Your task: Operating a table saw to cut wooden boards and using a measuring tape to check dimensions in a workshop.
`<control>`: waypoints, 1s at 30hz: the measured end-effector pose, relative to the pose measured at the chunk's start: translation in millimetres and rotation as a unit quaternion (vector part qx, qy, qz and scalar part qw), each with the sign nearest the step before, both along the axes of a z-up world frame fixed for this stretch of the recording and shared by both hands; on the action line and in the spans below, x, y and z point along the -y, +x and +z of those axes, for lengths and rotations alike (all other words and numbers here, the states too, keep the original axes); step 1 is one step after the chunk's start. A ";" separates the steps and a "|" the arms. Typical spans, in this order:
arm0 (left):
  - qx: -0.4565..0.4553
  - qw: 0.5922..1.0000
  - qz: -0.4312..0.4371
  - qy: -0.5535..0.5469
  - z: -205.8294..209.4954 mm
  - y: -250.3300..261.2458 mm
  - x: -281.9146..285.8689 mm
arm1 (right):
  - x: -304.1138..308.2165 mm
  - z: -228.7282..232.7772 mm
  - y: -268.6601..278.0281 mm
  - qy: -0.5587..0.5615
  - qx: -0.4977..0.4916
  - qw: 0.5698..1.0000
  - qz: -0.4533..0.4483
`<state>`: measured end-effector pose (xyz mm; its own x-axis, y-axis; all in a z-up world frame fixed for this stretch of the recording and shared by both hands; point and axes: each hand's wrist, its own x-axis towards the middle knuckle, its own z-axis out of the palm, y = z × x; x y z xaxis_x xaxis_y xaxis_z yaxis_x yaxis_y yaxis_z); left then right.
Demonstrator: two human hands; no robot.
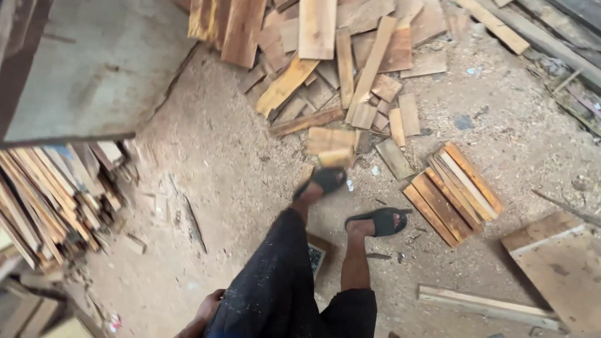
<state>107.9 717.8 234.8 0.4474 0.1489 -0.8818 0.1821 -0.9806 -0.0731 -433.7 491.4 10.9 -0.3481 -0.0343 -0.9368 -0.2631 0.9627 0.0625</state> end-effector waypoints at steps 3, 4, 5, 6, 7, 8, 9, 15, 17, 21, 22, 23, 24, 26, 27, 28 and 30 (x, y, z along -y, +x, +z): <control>0.018 0.999 0.040 0.016 22.3 -24.7 -13.3 | 74.9 57.3 53.9 0.008 0.015 1.000 0.026; 0.013 0.998 0.054 0.013 14.1 -47.2 -24.3 | 83.5 41.3 32.3 0.006 0.011 0.999 0.041; 0.013 0.998 0.046 0.032 6.7 -69.7 -33.1 | 94.6 26.4 11.3 0.002 0.039 0.998 0.044; 0.015 0.998 0.026 0.051 0.1 -69.4 -44.0 | 92.4 8.8 6.2 -0.002 0.070 0.997 0.036; 0.014 0.998 0.029 0.049 -4.1 -66.1 -51.5 | 95.0 7.4 13.3 -0.003 0.069 0.997 0.039; 0.006 0.997 0.070 -0.012 -7.2 -76.8 -57.5 | 104.4 12.4 8.7 0.004 0.056 0.997 0.056; -0.001 0.991 0.111 -0.073 -10.5 -87.0 -63.9 | 113.1 17.3 4.9 0.011 0.042 0.996 0.073; -0.028 0.981 0.126 -0.143 -38.9 -88.2 -43.7 | 154.0 56.8 -11.3 -0.096 0.025 0.956 0.277; -0.025 0.966 0.217 -0.142 -52.5 -83.7 -34.7 | 185.9 44.8 6.9 -0.099 0.034 0.945 0.310; -0.001 0.939 0.332 -0.089 -26.7 -81.3 -40.7 | 171.8 89.3 2.8 -0.080 0.043 0.931 0.353; -0.004 0.939 0.333 -0.090 -22.6 -62.7 -23.0 | 178.1 89.0 7.0 -0.083 0.050 0.927 0.363; 0.010 0.946 0.316 -0.069 -17.6 -44.5 -4.1 | 185.9 89.8 10.7 -0.085 0.057 0.922 0.372; 0.026 0.952 0.303 -0.044 -9.2 -31.8 17.1 | 200.3 89.9 13.1 -0.085 0.066 0.916 0.386; 0.041 0.943 0.329 -0.036 -19.2 -27.2 42.6 | 225.5 75.8 26.5 -0.086 0.092 0.904 0.408; 0.055 0.935 0.349 -0.030 -29.9 -19.5 56.1 | 236.4 59.9 37.3 -0.089 0.107 0.898 0.417; 0.058 0.936 0.345 -0.029 -64.5 -14.0 61.2 | 237.0 46.0 45.6 -0.090 0.119 0.895 0.420; 0.130 0.950 0.260 -0.111 -131.3 -16.8 68.6 | 237.2 28.9 47.7 -0.084 0.136 0.890 0.428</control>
